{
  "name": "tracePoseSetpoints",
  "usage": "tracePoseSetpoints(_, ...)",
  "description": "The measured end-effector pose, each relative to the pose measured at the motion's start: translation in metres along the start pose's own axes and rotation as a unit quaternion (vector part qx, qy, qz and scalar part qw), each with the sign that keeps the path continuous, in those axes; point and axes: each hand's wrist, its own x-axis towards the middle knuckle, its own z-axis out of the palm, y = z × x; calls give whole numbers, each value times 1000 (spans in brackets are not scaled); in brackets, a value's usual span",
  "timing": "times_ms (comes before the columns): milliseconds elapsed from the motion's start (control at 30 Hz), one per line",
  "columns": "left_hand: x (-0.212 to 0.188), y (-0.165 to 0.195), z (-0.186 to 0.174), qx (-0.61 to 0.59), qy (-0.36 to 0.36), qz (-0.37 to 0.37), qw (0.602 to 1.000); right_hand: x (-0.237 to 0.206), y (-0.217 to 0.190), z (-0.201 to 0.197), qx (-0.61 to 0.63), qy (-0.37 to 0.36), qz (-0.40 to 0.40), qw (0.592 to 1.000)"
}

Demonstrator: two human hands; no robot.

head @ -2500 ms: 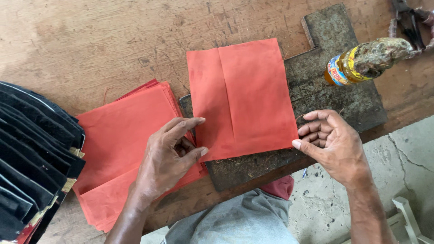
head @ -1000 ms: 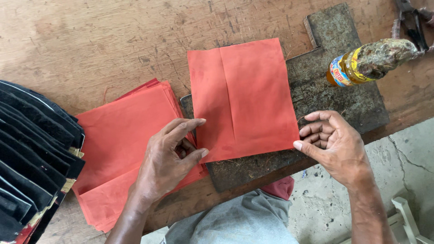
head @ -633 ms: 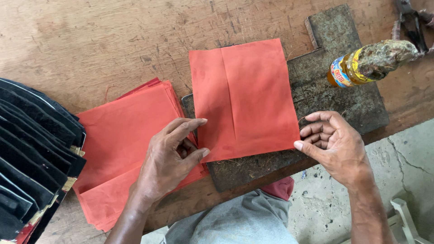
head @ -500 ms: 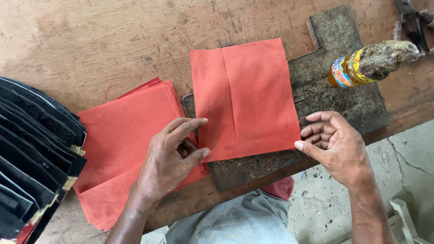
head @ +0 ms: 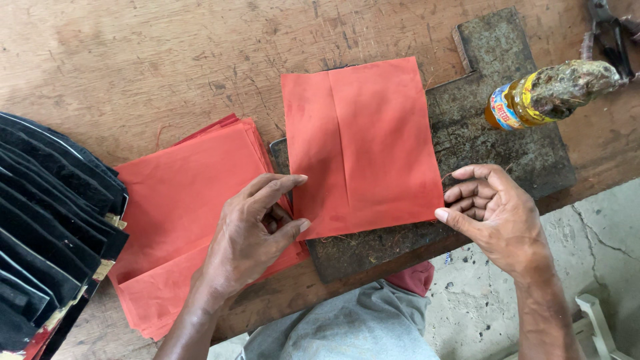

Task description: The person folds red fabric squares over dark backing pieces on a workbench, aligning the edges and pressing the folds flat by hand, then stacks the finished folded pieces with a pile of completed ones. They repeat the same folding cycle on piece after piece across the table.

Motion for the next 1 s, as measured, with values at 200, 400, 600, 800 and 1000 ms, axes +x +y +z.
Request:
tracePoseSetpoints(200,0,1,1,-5,0,-8,1000,0,-1,1,2,1,-4,1000)
tracePoseSetpoints(400,0,1,3,23,6,-6,1000,-1,-4,1,3,6,1,1000)
tracePoseSetpoints(600,-1,1,3,5,2,0,1000,-2,-5,2,1,5,-1,1000)
tracePoseSetpoints(800,0,1,2,-4,-6,-8,1000,-1,-2,2,8,3,-9,1000)
tracePoseSetpoints(1000,-1,0,1,-7,-11,-2,1000,-2,0,1,7,2,-17,1000)
